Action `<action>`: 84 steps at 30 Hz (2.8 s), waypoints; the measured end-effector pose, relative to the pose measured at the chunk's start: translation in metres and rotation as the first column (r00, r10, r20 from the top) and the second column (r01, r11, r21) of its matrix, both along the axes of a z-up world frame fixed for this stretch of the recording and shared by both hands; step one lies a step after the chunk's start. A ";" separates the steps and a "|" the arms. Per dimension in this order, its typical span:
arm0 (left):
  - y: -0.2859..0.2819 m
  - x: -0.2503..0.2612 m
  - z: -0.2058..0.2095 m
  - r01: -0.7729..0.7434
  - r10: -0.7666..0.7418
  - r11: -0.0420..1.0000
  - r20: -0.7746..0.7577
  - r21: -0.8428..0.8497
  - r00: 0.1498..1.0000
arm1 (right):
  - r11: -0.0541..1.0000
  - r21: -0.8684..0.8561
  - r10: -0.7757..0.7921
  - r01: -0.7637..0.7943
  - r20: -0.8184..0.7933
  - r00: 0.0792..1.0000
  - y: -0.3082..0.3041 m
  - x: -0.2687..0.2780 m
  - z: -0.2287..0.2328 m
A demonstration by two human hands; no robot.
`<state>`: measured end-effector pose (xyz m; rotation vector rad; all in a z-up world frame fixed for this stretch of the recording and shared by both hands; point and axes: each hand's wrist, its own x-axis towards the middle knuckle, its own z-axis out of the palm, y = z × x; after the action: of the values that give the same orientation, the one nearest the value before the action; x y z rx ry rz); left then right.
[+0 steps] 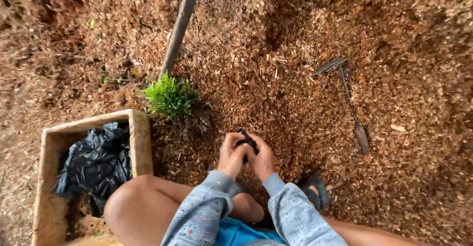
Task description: Planting small green seedlings into a bed of mulch or soil by hand in a nursery setting.
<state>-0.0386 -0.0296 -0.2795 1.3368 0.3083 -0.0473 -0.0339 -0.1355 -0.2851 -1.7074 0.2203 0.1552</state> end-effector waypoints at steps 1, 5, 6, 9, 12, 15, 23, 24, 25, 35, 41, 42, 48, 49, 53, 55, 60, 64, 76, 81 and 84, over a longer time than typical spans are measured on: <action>-0.003 -0.001 -0.012 0.099 -0.103 0.974 0.008 0.206 0.995 | 0.999 0.022 -0.022 0.024 -0.050 0.998 -0.006 -0.001 -0.004; -0.010 -0.008 0.020 0.176 -0.198 0.777 -0.031 0.604 0.980 | 0.974 -0.219 -0.065 0.066 0.009 0.998 -0.025 0.005 -0.002; -0.012 -0.010 0.016 0.282 -0.290 0.614 -0.122 0.738 0.949 | 0.961 -0.263 -0.079 0.089 0.049 0.996 -0.027 0.008 0.004; -0.008 -0.006 -0.012 0.453 -0.361 0.431 -0.311 0.780 0.879 | 0.936 -0.346 -0.029 0.061 0.096 0.995 -0.025 0.005 0.004; -0.002 0.005 -0.014 0.387 -0.251 0.647 -0.295 0.657 0.922 | 0.875 -0.477 0.129 -0.088 0.054 0.990 -0.023 -0.009 0.008; -0.003 0.013 0.004 0.027 0.079 0.853 -0.180 0.521 0.980 | 0.813 -0.537 0.302 -0.226 0.058 0.951 -0.027 -0.021 -0.018; 0.003 0.014 -0.024 0.281 -0.219 0.530 -0.191 0.800 0.957 | 0.746 -0.665 0.237 -0.026 0.229 0.944 -0.024 -0.006 0.010; 0.001 0.017 -0.019 0.443 -0.318 0.476 -0.321 0.760 0.892 | 0.685 -0.697 0.294 -0.212 -0.002 0.956 -0.022 -0.002 0.026; -0.002 0.021 -0.014 0.594 -0.415 0.400 -0.440 0.698 0.796 | 0.616 -0.687 0.317 -0.385 -0.231 0.920 -0.020 0.001 0.041; -0.002 -0.004 -0.004 0.042 -0.528 0.375 0.177 0.926 0.831 | 0.517 -0.722 0.313 -0.460 -0.340 0.887 -0.033 0.037 0.026; 0.010 0.012 -0.043 -0.582 -0.252 0.123 0.593 0.804 0.765 | 0.525 -0.615 0.558 -0.588 -0.274 0.784 -0.040 0.068 0.017; 0.013 0.014 -0.055 -0.508 -0.199 0.045 0.506 0.860 0.839 | 0.595 -0.547 0.611 -0.589 -0.169 0.774 -0.031 0.076 0.030; 0.023 -0.002 -0.049 0.114 -0.115 0.083 -0.104 0.990 0.988 | 0.265 -0.716 0.547 -0.646 -0.440 0.712 -0.051 0.114 0.000; 0.028 0.001 -0.041 0.381 -0.109 0.163 -0.367 0.910 0.924 | 0.021 -0.691 0.520 -0.722 -0.610 0.598 -0.051 0.117 -0.007; 0.036 0.003 0.000 0.528 -0.151 0.342 -0.509 0.777 0.847 | 0.062 -0.516 0.451 -0.854 -0.749 0.485 -0.081 0.066 -0.024; 0.034 0.006 0.013 0.563 -0.160 0.403 -0.550 0.722 0.820 | 0.070 -0.527 0.465 -0.847 -0.734 0.495 -0.091 0.035 -0.013; 0.021 0.009 0.009 0.600 -0.232 0.404 -0.557 0.690 0.797 | 0.081 -0.527 0.458 -0.846 -0.735 0.501 -0.120 -0.009 -0.031; 0.014 0.007 0.012 0.603 -0.262 0.398 -0.544 0.692 0.797 | 0.289 -0.609 0.463 -0.739 -0.587 0.664 -0.144 -0.009 -0.081; 0.006 0.004 -0.004 0.622 -0.332 0.392 -0.526 0.678 0.783 | 0.896 0.343 -0.118 0.281 -0.426 0.897 -0.062 -0.001 0.044; 0.007 0.005 0.005 0.641 -0.359 0.434 -0.531 0.633 0.768 | 0.958 0.272 0.177 -0.086 -0.332 0.927 -0.033 -0.002 0.048; 0.011 0.002 0.006 0.675 -0.370 0.432 -0.565 0.598 0.738 | 0.824 -0.184 0.429 -0.536 -0.417 0.802 -0.032 -0.004 0.026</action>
<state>-0.0365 -0.0182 -0.2732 2.2975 0.1811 -0.8078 -0.0374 -0.1672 -0.2588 -1.9993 0.0630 0.8683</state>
